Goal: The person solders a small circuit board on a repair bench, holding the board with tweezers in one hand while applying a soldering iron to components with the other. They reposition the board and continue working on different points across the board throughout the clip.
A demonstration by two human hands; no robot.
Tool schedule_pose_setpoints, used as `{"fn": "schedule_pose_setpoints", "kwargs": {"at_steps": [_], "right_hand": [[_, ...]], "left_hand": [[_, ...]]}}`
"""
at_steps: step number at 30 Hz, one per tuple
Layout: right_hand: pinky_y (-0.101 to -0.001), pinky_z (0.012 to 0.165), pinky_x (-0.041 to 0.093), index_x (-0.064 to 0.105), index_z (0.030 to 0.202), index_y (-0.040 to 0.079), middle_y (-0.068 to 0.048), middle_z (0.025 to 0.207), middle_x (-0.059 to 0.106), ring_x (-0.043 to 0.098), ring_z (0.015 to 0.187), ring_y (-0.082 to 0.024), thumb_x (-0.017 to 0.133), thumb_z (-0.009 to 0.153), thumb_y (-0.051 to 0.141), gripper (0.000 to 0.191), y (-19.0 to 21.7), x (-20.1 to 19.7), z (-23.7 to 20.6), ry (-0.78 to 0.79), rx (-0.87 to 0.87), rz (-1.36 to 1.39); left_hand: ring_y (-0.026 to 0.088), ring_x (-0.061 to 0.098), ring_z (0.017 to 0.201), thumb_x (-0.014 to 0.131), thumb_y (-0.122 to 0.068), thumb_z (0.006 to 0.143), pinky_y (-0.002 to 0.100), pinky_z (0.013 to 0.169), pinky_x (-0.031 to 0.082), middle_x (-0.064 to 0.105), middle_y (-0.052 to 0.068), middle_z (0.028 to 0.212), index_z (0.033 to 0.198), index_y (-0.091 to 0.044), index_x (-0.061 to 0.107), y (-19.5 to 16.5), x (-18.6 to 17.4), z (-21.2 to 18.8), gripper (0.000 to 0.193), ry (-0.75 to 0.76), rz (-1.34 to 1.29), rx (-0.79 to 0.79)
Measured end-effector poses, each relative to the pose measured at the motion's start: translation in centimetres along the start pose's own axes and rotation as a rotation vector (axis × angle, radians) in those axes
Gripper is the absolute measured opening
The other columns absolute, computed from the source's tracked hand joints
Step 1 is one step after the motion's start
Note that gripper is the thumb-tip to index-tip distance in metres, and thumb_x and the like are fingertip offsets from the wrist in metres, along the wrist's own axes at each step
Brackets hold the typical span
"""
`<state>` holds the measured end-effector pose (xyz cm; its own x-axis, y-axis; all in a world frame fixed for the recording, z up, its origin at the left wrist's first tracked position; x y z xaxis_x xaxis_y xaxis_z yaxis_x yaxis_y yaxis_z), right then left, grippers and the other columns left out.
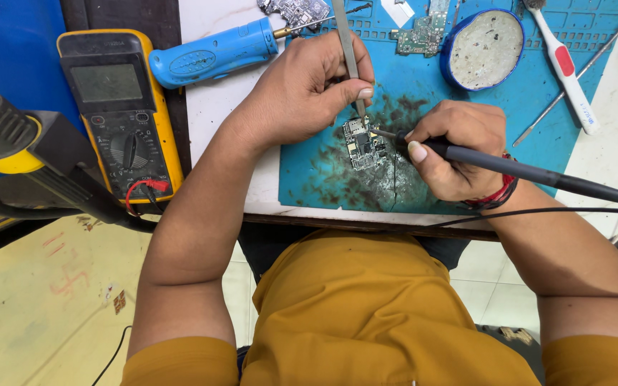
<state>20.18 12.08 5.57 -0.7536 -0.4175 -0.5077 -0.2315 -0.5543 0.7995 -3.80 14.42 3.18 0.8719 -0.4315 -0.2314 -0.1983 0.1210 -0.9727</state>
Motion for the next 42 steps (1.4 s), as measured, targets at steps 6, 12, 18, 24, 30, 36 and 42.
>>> {"fn": "schedule_pose_setpoints", "kwargs": {"at_steps": [6, 12, 18, 24, 30, 36, 42], "right_hand": [[-0.03, 0.06, 0.049, 0.063, 0.093, 0.003, -0.01, 0.084, 0.068, 0.066, 0.065, -0.022, 0.068, 0.093, 0.004, 0.005, -0.01, -0.04, -0.05, 0.001, 0.001, -0.003], [-0.03, 0.06, 0.049, 0.063, 0.094, 0.003, -0.011, 0.084, 0.068, 0.066, 0.066, -0.022, 0.068, 0.093, 0.004, 0.005, 0.04, -0.03, -0.08, 0.0, 0.005, -0.009], [-0.0298, 0.06, 0.049, 0.063, 0.094, 0.003, -0.011, 0.085, 0.068, 0.066, 0.066, -0.022, 0.068, 0.093, 0.004, 0.006, 0.04, -0.03, -0.01, 0.004, 0.003, -0.005], [-0.0296, 0.06, 0.048, 0.063, 0.093, 0.003, -0.011, 0.086, 0.068, 0.065, 0.065, -0.022, 0.068, 0.094, 0.005, 0.005, -0.01, -0.07, -0.07, 0.008, 0.019, -0.012], [-0.0298, 0.06, 0.049, 0.063, 0.094, 0.003, -0.011, 0.085, 0.068, 0.065, 0.065, -0.022, 0.068, 0.093, 0.005, 0.005, 0.0, -0.01, 0.03, 0.0, 0.017, 0.001], [-0.0297, 0.06, 0.048, 0.064, 0.094, 0.003, -0.011, 0.084, 0.068, 0.065, 0.065, -0.022, 0.068, 0.094, 0.005, 0.005, -0.03, 0.0, -0.07, 0.002, 0.02, 0.003], [-0.0296, 0.06, 0.048, 0.063, 0.094, 0.003, -0.011, 0.085, 0.068, 0.065, 0.065, -0.022, 0.068, 0.094, 0.005, 0.005, -0.05, 0.06, -0.03, -0.004, 0.024, -0.003]], "left_hand": [[0.008, 0.072, 0.076, 0.071, -0.008, 0.102, 0.025, 0.066, 0.054, 0.074, 0.004, 0.083, 0.108, -0.005, 0.064, -0.07, 0.04, 0.03, 0.009, 0.001, -0.024, -0.005], [0.009, 0.073, 0.08, 0.07, -0.006, 0.102, 0.025, 0.069, 0.056, 0.074, 0.004, 0.086, 0.108, -0.004, 0.064, -0.05, 0.04, -0.02, 0.009, 0.005, -0.044, 0.004], [0.009, 0.073, 0.079, 0.071, -0.006, 0.102, 0.025, 0.068, 0.055, 0.074, 0.004, 0.086, 0.107, -0.004, 0.064, -0.02, 0.04, 0.01, 0.01, -0.003, -0.029, 0.007], [0.008, 0.068, 0.074, 0.072, -0.007, 0.102, 0.025, 0.064, 0.051, 0.071, 0.004, 0.081, 0.108, -0.004, 0.064, -0.03, 0.05, 0.0, 0.011, 0.002, -0.019, -0.015], [0.007, 0.07, 0.076, 0.072, -0.007, 0.102, 0.025, 0.065, 0.053, 0.072, 0.003, 0.083, 0.107, -0.004, 0.063, -0.16, -0.03, 0.04, 0.01, -0.001, -0.035, 0.004], [0.008, 0.072, 0.078, 0.071, -0.007, 0.103, 0.025, 0.068, 0.055, 0.073, 0.004, 0.085, 0.109, -0.004, 0.063, 0.01, 0.02, 0.0, 0.01, 0.0, -0.035, 0.02], [0.009, 0.07, 0.075, 0.072, -0.008, 0.102, 0.026, 0.065, 0.053, 0.073, 0.004, 0.082, 0.108, -0.004, 0.063, 0.04, 0.01, 0.03, 0.011, 0.0, -0.015, -0.007]]}}
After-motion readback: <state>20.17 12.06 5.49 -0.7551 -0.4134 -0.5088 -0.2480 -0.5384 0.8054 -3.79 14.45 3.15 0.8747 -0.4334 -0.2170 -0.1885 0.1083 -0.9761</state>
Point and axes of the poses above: each hand's wrist, its own z-axis towards the middle knuckle, its own x-axis out of the palm, y = z × x, the point moved 3 cm from there along z, towards the middle knuckle
